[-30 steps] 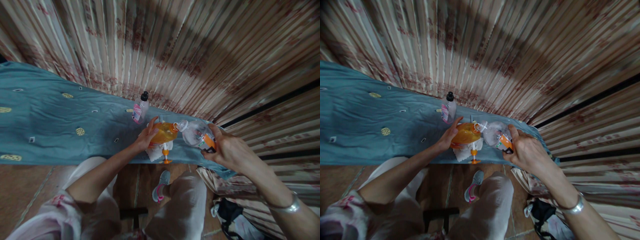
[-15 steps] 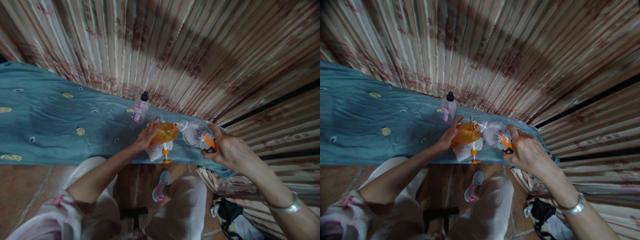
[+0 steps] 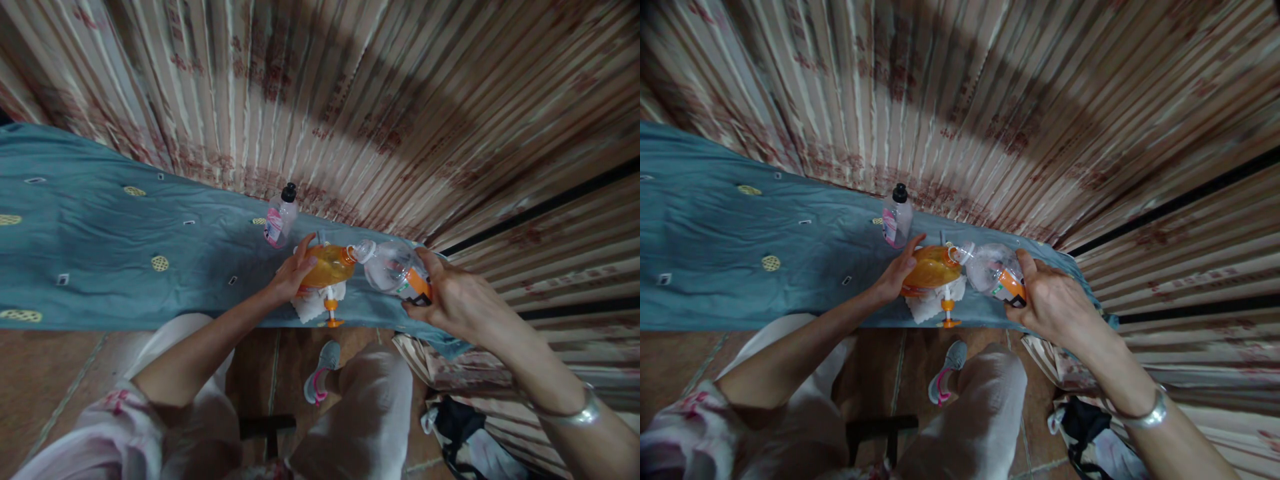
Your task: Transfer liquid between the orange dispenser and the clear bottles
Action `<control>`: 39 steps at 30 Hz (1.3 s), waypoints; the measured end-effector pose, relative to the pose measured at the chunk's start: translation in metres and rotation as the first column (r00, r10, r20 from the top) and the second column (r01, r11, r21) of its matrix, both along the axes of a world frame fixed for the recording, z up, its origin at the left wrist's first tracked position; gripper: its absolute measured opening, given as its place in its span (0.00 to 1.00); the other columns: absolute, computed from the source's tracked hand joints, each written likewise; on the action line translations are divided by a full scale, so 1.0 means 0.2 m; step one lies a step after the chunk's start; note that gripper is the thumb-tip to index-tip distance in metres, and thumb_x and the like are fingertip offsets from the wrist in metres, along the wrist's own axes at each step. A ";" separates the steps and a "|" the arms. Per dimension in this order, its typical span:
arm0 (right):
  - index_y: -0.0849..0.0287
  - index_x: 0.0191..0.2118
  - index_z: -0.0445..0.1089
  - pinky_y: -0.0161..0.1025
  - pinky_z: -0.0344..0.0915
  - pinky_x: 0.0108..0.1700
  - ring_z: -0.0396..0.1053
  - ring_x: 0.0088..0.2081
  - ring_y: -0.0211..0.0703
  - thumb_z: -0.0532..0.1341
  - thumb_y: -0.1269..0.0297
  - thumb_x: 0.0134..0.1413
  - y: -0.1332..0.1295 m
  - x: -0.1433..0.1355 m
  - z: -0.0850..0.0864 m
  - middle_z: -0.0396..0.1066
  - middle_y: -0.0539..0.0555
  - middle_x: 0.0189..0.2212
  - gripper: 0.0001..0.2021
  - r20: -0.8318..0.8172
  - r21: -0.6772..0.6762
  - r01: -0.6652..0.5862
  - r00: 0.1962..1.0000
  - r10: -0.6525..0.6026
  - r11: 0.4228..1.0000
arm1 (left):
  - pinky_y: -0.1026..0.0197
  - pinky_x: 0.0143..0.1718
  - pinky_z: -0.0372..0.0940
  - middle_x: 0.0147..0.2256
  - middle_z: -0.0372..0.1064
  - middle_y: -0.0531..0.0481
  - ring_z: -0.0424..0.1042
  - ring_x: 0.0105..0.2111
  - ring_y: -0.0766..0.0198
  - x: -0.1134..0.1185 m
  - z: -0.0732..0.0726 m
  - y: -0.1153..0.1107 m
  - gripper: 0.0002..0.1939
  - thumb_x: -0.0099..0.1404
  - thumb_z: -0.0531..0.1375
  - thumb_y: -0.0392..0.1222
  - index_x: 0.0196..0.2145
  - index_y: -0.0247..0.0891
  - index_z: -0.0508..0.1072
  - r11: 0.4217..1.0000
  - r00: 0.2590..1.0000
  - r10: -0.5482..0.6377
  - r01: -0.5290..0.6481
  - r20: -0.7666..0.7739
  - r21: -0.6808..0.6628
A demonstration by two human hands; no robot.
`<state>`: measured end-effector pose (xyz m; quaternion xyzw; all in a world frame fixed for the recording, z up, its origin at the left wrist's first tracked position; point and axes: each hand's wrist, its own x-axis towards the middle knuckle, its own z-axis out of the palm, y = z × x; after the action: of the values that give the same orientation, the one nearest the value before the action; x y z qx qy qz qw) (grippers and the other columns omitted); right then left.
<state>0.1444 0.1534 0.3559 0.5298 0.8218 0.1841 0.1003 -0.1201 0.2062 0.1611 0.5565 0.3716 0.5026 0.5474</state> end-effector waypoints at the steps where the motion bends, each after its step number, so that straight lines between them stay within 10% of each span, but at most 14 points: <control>1: 0.67 0.63 0.61 0.39 0.54 0.26 0.70 0.24 0.48 0.63 0.53 0.51 0.00 0.00 0.00 0.76 0.55 0.28 0.36 -0.001 0.002 -0.004 1.000 0.004 1.000 | 0.40 0.70 0.58 0.62 0.72 0.43 0.69 0.64 0.43 0.00 0.00 0.00 0.41 0.70 0.54 0.67 0.73 0.45 0.56 1.000 1.000 0.003 -0.003 -0.007 -0.002; 39: 0.73 0.65 0.59 0.38 0.57 0.26 0.68 0.21 0.47 0.62 0.48 0.52 0.01 -0.03 -0.07 0.70 0.50 0.21 0.42 -0.202 -0.146 0.134 0.966 -0.162 0.980 | 0.44 0.68 0.62 0.58 0.75 0.44 0.71 0.62 0.44 -0.01 0.05 -0.01 0.37 0.69 0.59 0.61 0.70 0.42 0.61 0.998 0.998 -0.004 0.007 0.057 -0.055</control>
<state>0.1388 0.1548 0.3412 0.5987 0.7961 0.0641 0.0597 -0.1229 0.2050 0.1710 0.5277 0.3683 0.5061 0.5743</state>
